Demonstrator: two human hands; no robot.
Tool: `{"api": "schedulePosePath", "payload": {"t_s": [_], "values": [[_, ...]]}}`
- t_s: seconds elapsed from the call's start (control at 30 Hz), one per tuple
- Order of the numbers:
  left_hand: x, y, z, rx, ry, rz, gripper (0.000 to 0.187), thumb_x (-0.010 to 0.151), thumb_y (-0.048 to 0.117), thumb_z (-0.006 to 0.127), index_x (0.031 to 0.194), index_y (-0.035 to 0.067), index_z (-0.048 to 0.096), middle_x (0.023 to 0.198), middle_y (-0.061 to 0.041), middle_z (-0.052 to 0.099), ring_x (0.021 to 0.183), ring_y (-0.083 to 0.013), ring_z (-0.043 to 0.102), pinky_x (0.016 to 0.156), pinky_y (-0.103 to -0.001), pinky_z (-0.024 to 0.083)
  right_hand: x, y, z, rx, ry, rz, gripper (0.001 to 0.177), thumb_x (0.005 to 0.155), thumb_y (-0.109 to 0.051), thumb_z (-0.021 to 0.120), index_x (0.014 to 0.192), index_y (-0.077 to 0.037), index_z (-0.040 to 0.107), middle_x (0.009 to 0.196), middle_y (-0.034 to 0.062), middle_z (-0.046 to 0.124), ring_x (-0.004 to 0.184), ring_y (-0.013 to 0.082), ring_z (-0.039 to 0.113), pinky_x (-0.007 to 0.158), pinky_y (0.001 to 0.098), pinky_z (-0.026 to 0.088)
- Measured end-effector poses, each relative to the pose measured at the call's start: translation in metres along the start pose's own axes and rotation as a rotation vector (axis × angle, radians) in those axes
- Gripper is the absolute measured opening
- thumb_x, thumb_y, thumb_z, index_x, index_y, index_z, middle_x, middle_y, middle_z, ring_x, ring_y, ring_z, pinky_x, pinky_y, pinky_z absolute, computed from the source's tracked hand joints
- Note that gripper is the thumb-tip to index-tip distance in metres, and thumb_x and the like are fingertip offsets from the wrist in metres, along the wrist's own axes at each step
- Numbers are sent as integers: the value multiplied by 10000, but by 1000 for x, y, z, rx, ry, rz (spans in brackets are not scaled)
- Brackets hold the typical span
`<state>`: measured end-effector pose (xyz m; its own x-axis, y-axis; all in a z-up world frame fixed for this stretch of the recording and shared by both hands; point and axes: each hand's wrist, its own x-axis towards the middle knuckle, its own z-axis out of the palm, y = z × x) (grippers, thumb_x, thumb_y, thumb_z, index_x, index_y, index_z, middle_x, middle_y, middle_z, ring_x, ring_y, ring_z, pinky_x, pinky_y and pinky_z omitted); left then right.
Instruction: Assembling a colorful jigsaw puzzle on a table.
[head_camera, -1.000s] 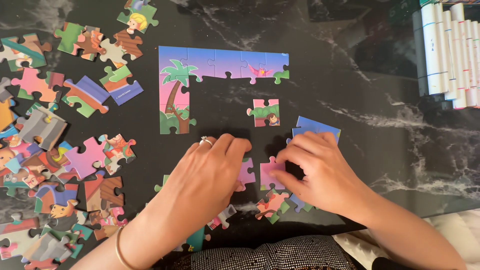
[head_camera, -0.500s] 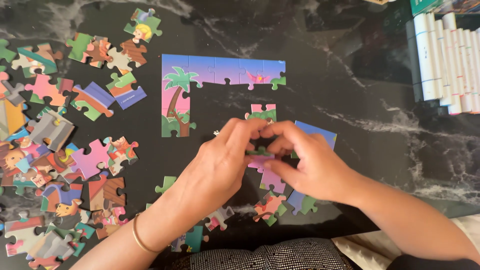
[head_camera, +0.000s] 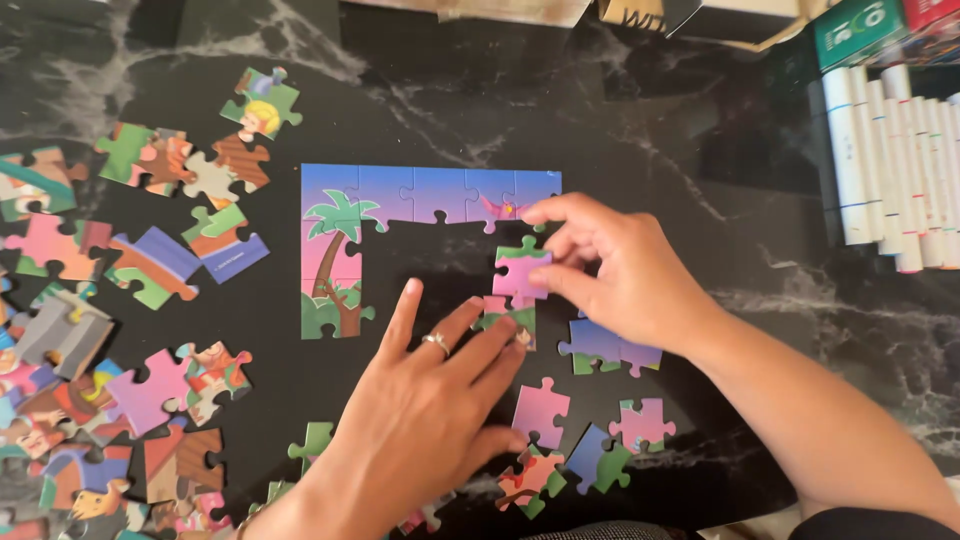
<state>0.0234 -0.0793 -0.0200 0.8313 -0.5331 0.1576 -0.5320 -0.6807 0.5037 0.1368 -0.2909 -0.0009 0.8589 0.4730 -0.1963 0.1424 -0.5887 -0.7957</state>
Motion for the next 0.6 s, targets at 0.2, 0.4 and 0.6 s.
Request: {"api": "schedulePosePath", "payload": {"t_s": [0.2,0.4,0.6], "values": [[-4,2,1,-2,-25,-3,682,731,528,735,1221,55,682,1282,-71,623,1335,-321,476,1149,-658,219,-1,1,11,-129,-17,-138,325,861,-89,779,1172,-50,692,833,45,731,691,109,707,594,267,573],[0,1,-6,-20,-35,-3,622,695,487,759,1159,78,690,1266,-63,632,1324,-303,504,1150,-630,246,-3,-3,13,-314,47,-356,323,845,-75,799,1136,-14,673,869,86,688,783,170,646,683,318,532],[-3,6,-15,66,-45,19,550,708,404,750,1152,84,698,1224,-73,647,1289,-290,524,1137,-605,268,-7,-2,0,-45,71,-48,199,922,-55,744,1106,-25,673,854,26,720,712,64,636,647,250,548]]}}
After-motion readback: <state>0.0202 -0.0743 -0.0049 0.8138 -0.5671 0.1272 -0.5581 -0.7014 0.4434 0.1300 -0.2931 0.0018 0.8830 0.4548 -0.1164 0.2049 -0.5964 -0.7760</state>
